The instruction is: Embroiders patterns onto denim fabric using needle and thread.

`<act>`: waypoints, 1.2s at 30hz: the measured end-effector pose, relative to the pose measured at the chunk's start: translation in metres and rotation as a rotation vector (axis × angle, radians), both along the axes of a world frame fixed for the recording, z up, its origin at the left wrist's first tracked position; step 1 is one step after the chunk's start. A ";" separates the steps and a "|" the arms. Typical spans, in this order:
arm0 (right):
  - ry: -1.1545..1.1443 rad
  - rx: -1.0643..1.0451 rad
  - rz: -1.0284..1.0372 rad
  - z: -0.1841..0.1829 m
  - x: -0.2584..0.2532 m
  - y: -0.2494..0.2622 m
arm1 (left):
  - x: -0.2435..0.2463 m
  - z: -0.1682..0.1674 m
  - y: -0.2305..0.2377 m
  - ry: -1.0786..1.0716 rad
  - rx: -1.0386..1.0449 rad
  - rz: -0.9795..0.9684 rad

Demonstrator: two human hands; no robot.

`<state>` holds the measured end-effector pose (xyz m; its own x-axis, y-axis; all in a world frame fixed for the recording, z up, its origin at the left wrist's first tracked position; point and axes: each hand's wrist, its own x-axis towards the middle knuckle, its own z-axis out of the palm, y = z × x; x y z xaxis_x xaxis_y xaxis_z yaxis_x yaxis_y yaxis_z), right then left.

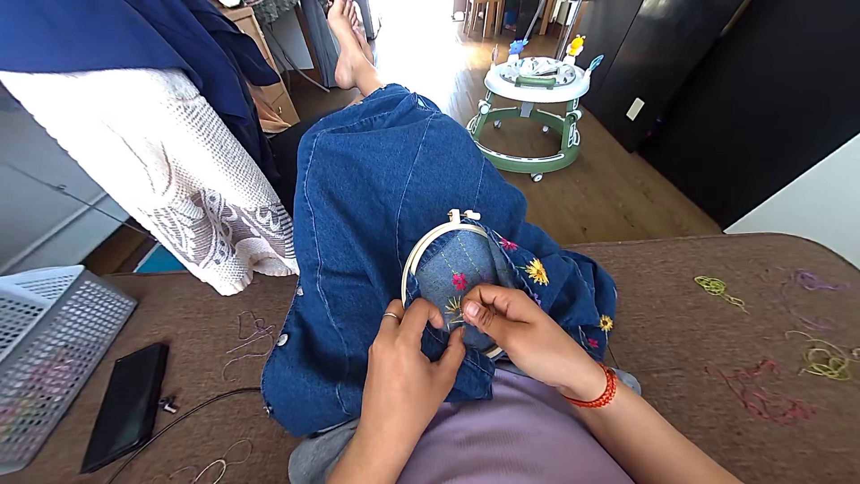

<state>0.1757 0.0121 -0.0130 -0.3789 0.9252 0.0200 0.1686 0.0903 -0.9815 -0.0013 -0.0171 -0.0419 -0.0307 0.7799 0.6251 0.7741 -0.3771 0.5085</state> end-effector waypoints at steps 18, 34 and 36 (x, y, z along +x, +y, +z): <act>0.016 0.019 0.001 -0.005 0.004 -0.002 | -0.018 0.004 0.000 -0.285 -0.268 -0.245; 0.014 0.058 -0.003 -0.006 0.004 -0.002 | -0.025 -0.001 0.004 -0.241 -0.199 -0.310; 0.010 0.059 -0.006 -0.006 0.004 -0.002 | -0.029 0.002 0.004 -0.239 -0.228 -0.347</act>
